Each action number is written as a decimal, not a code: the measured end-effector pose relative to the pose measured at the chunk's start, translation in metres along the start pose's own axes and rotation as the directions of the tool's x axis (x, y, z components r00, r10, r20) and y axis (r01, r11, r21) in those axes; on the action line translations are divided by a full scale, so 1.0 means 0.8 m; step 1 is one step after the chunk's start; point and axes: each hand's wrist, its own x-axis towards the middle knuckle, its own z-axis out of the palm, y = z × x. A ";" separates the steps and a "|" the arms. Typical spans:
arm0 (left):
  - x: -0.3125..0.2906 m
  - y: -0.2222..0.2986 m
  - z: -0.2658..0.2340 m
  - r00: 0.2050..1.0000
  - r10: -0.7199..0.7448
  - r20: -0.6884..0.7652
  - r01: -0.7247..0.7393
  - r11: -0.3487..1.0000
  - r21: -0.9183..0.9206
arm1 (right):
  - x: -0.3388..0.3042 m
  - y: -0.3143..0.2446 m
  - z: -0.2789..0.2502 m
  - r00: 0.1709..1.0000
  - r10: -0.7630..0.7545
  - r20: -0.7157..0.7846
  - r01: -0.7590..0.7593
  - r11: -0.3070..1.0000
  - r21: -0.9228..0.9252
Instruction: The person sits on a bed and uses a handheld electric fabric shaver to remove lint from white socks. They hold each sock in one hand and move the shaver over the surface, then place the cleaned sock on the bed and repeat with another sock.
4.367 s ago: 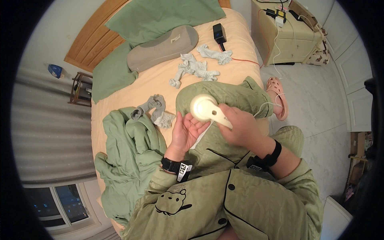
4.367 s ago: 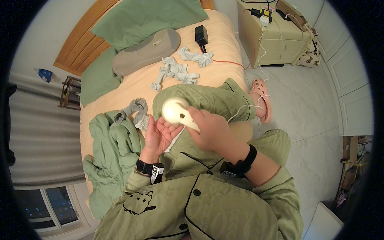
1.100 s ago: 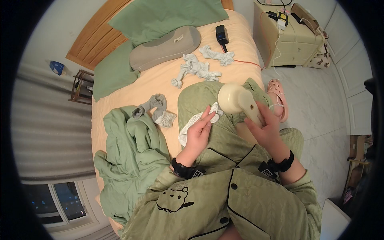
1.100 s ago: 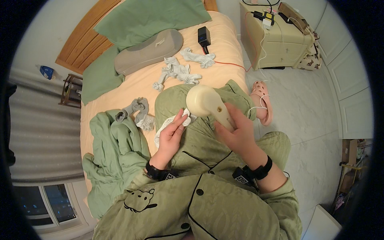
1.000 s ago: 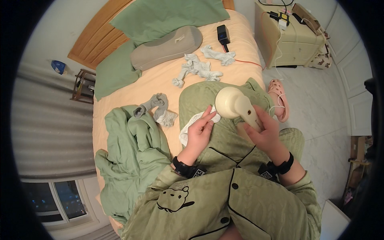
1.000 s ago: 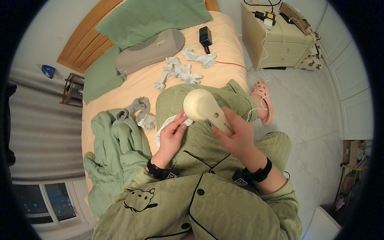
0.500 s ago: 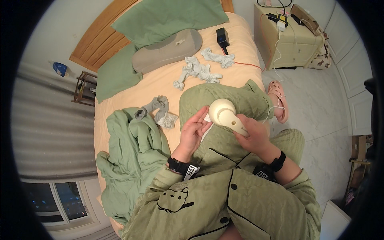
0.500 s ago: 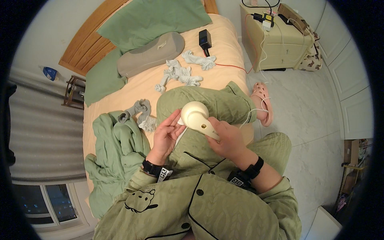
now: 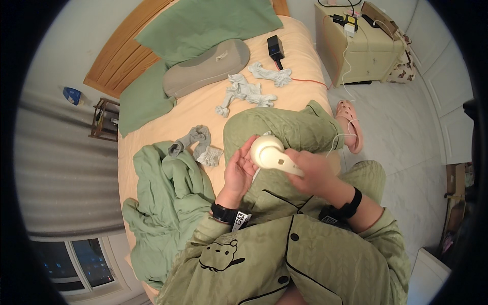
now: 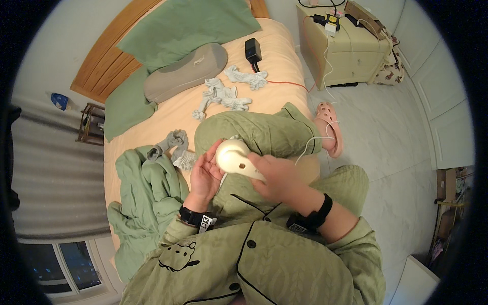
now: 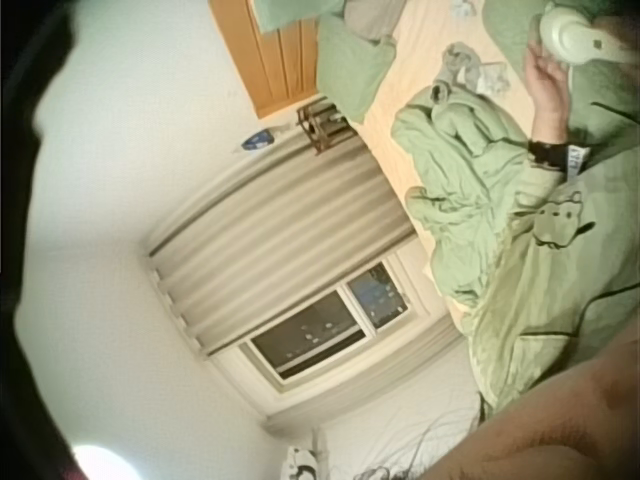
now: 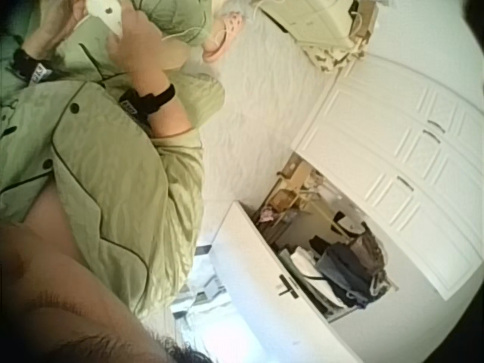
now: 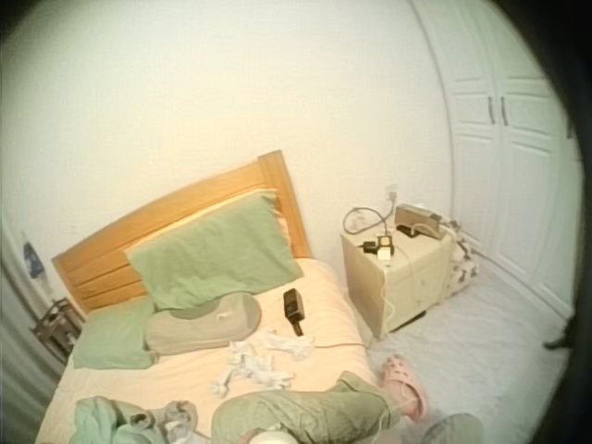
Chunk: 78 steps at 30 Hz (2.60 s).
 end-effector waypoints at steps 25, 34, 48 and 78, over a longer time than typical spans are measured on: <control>0.055 0.029 -0.001 0.871 0.489 -0.045 -0.041 0.162 0.986 | 0.003 0.024 -0.012 0.942 0.306 -0.135 -0.216 0.866 0.452; 0.060 -0.004 -0.031 0.745 0.665 -0.050 -0.140 0.229 0.963 | 0.060 0.028 0.019 0.968 0.237 -0.083 -0.195 0.918 0.345; 0.052 0.002 -0.041 0.776 0.623 0.098 -0.191 0.083 0.978 | -0.020 0.027 -0.011 0.952 0.196 0.234 -0.268 0.906 0.329; 0.053 0.006 -0.028 0.778 0.613 0.135 -0.269 0.132 0.954 | 0.023 0.043 -0.014 0.955 0.295 0.033 -0.293 0.920 0.259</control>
